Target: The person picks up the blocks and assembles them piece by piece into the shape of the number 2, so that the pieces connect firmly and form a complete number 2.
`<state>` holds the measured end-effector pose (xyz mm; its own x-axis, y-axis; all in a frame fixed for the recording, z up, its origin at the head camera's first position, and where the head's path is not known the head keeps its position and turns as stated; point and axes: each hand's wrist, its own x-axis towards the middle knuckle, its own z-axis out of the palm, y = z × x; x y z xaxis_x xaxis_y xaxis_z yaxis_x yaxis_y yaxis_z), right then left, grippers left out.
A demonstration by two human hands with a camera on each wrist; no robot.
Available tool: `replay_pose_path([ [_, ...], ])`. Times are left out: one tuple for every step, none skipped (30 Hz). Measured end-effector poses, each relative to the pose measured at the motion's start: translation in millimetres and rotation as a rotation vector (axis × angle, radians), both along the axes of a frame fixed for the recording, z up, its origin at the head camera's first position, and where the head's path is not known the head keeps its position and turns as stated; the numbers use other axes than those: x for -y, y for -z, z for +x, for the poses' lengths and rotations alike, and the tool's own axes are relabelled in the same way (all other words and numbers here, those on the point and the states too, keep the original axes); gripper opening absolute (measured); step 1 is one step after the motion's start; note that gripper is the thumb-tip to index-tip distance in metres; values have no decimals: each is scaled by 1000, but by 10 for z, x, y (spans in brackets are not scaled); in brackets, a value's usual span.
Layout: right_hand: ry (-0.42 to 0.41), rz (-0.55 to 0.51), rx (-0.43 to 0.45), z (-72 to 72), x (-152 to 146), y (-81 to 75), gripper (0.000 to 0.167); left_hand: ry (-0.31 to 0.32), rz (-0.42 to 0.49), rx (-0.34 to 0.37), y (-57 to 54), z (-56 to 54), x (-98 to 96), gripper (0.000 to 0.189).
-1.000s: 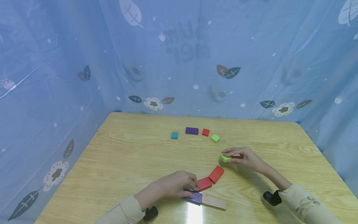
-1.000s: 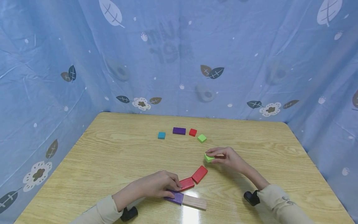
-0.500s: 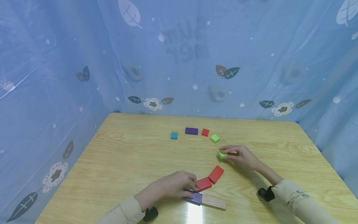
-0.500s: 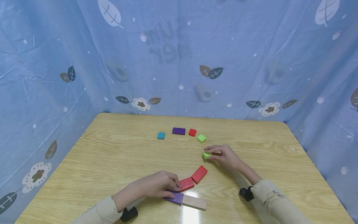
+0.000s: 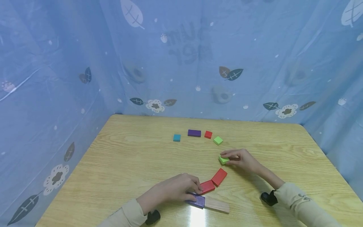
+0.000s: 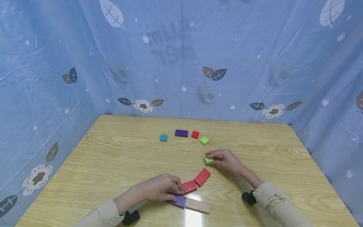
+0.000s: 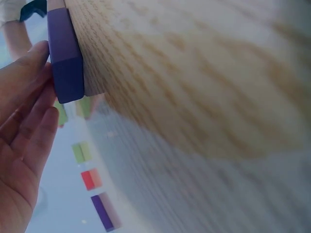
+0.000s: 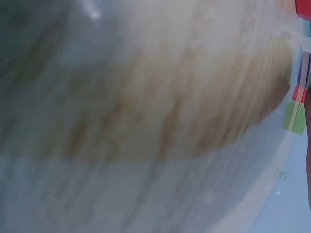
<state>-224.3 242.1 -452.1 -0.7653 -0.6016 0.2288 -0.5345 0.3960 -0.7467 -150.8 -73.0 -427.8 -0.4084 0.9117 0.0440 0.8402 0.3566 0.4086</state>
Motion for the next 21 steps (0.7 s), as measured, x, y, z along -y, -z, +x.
replay_pose_path([
  [-1,6,0,5,7,-3,29,-1,1,2,1,0,1,23],
  [-1,11,4,13,12,-6,29,-2,2,4,2,0,2,23],
  [-1,15,5,19,18,-6,29,-2,3,3,3,0,3,23],
  [-1,17,5,26,22,-7,29,-1,5,2,4,0,4,23],
  [0,18,3,35,26,-6,29,0,7,2,4,1,5,23],
  [4,23,2,42,29,-3,29,1,9,0,5,3,5,23],
  [5,29,3,48,31,2,29,3,11,0,5,4,4,23],
  [5,34,0,53,34,7,29,4,13,-2,4,5,4,23],
  [4,39,-7,57,37,14,29,5,13,-4,4,7,4,23],
  [0,43,-14,60,40,21,29,4,13,-3,2,9,4,23],
  [-4,45,-18,62,44,27,29,2,11,-1,0,9,4,23],
  [-9,49,-22,63,47,32,29,1,9,0,-1,10,3,23],
  [-15,53,-33,65,51,32,29,-1,7,2,-3,9,3,23],
  [-24,51,-38,66,56,33,30,-2,5,4,-3,8,3,23],
  [-31,49,-40,68,61,32,30,-4,2,5,-3,8,2,23],
  [-37,48,-42,70,67,29,30,-5,0,8,-3,7,2,23],
  [-40,48,-39,72,72,27,30,-6,-1,10,-4,7,1,23],
  [-43,46,-35,74,77,24,31,-6,-1,10,-4,7,1,23],
  [-44,47,-27,75,81,24,31,-6,-1,10,-4,7,1,23],
  [-46,42,-9,77,82,24,31,-6,0,11,-5,7,1,23],
  [-46,37,9,79,83,24,31,-6,0,11,-6,7,1,23],
])
